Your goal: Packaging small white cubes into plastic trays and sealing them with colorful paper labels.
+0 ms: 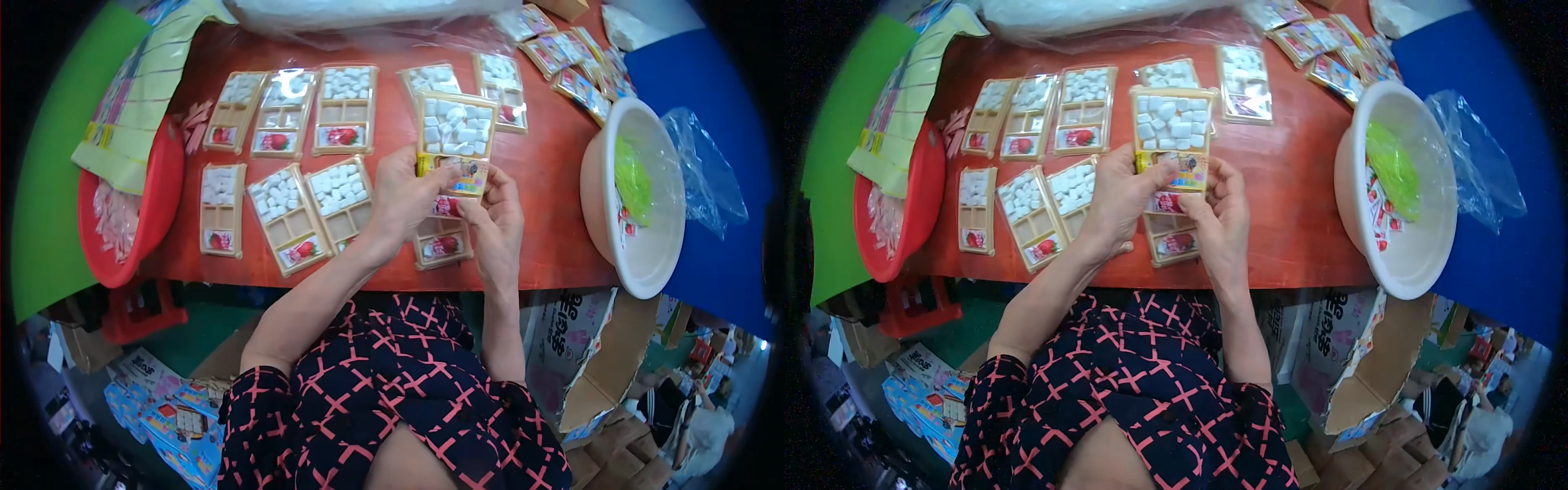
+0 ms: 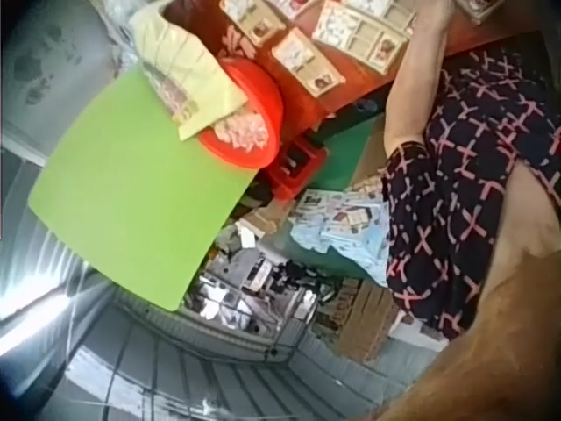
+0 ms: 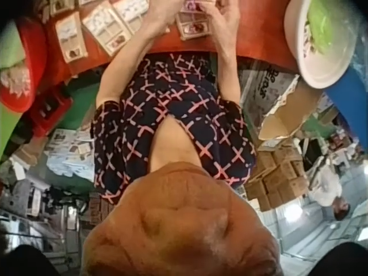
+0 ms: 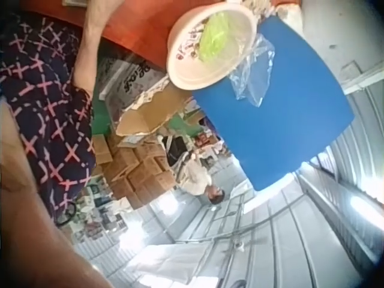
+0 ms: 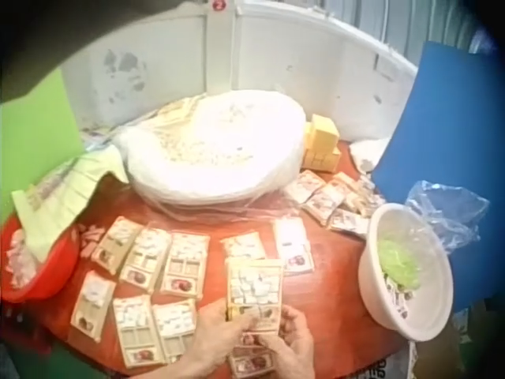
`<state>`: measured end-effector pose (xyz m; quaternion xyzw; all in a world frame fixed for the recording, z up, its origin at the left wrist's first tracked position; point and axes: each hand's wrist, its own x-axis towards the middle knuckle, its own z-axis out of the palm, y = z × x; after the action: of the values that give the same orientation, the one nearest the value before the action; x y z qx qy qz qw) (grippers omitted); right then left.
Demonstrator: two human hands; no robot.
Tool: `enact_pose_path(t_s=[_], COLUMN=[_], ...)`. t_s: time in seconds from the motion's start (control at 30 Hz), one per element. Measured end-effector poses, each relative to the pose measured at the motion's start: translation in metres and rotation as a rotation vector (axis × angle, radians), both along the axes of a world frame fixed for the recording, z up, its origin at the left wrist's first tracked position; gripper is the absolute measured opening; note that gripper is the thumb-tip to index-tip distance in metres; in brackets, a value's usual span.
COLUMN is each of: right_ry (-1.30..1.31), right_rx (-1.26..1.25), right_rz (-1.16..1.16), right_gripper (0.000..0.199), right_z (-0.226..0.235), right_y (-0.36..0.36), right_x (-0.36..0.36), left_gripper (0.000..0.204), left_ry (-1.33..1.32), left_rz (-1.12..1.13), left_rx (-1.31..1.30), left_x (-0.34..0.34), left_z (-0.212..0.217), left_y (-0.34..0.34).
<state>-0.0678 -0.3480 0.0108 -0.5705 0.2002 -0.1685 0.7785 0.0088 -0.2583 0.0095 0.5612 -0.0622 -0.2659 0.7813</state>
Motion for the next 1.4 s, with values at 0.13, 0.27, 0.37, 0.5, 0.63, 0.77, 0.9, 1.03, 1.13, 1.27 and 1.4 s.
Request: enact_pose_path(t_s=[0.13,0.27,0.37,0.5,0.63,0.77,0.9,1.03,1.13,1.27,1.4], right_ry=[0.002,-0.067,-0.002,0.009,0.016,0.037,-0.003,-0.163,-0.002,0.265,-0.112], right_rx=[-0.084,-0.003,-0.068,-0.129,-0.135,-0.166,-0.127,-0.324,-0.53,-1.125,-0.782], right_rz=[-0.094,-0.159,-0.151,-0.163,-0.183,-0.302,-0.476,-0.736,-0.643,-0.466,-0.366], right_gripper=[0.038,0.037,0.036,0.034,0.03,0.026,0.023,0.025,0.029,0.034,0.019], right_z=[0.004,0.004,0.001,0.001,-0.003,-0.012,-0.006,-0.02,-0.033,-0.021,0.034], right_y=[0.006,0.005,0.009,0.013,0.001,-0.043,-0.105,-0.171,-0.158,-0.153,-0.108], right_x=[0.005,0.008,0.008,0.011,0.016,0.034,0.079,0.111,0.121,0.106,0.134], left_gripper=[0.021,0.032,0.033,0.032,0.037,0.05,0.035,0.025,0.023,0.021,0.018], left_ry=[0.201,0.314,0.16,0.157,0.184,0.095,0.075,-0.002,-0.039,-0.138,-0.269], left_rz=[-0.084,-0.215,-0.237,-0.2,-0.259,-0.149,-0.179,-0.147,-0.032,0.034,0.118], left_rx=[-0.124,-0.248,-0.161,-0.123,-0.169,-0.092,-0.029,0.022,0.059,0.151,0.237], left_x=[0.006,0.008,0.008,0.011,0.014,0.011,0.019,0.025,0.031,0.035,0.067], left_z=[0.009,0.016,0.008,-0.002,-0.002,0.001,0.018,0.024,0.027,0.057,0.092], left_y=[0.012,0.026,0.027,0.022,0.015,0.025,0.065,0.097,0.136,0.189,0.233])
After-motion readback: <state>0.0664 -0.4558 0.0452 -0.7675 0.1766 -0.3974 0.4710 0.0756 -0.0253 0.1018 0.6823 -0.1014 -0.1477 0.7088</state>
